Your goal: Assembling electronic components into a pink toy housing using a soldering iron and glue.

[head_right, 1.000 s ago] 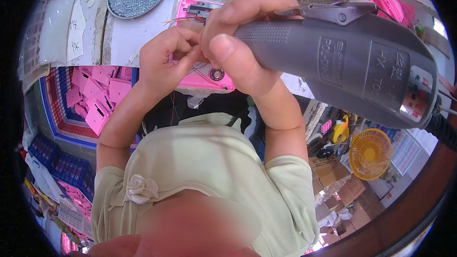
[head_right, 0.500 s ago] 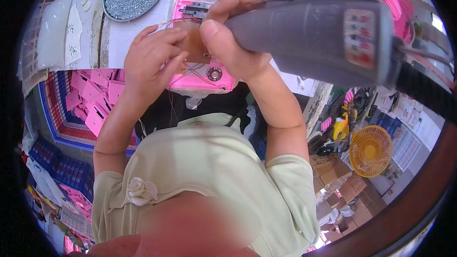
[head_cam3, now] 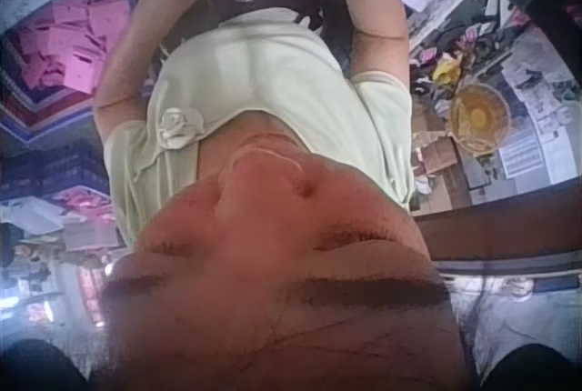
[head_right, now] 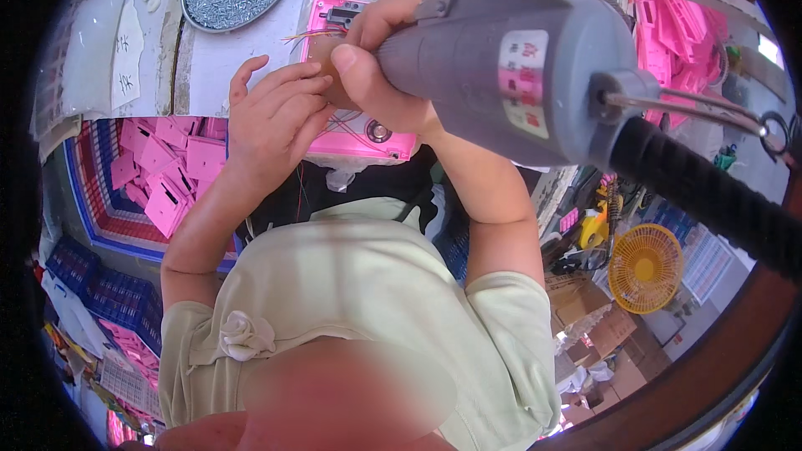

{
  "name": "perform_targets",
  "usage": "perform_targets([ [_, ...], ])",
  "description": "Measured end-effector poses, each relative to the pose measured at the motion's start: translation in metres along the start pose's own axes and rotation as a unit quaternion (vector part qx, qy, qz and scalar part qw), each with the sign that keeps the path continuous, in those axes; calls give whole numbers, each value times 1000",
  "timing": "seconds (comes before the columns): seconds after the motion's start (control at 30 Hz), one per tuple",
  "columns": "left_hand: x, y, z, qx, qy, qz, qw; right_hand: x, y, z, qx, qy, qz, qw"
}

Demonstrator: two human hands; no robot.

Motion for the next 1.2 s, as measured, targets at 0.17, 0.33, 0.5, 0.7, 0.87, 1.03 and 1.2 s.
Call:
perform_targets([
  [0.17,1,-1,-2,-17,1,15,1000,4,4,-13,88,-24,36,995],
  [0.33,3,1,-3,-54,-3,64,997,11,-7,-48,256,-80,50,962],
  [0.5,7,8,-1,-86,1,84,993,11,-22,-53,297,-97,29,949],
  [0.7,4,18,-9,-71,3,94,993,15,-36,-46,299,-97,14,949],
  [0.87,3,21,-16,-54,3,116,992,19,-42,-40,291,-87,-4,953],
  [1.03,5,26,-24,-21,67,95,993,25,-37,-17,167,-68,23,983],
  [1.2,-14,13,-18,-11,54,33,998,24,-39,6,110,-42,2,993],
])
Point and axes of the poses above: each hand's wrist, its own x-axis towards the middle knuckle, its own y-axis out of the back of the hand, z = x × y, the point moved 6 cm from there along x, towards the middle knuckle, and after that the axes turned 5 degrees about z, right-handed, at the moved point
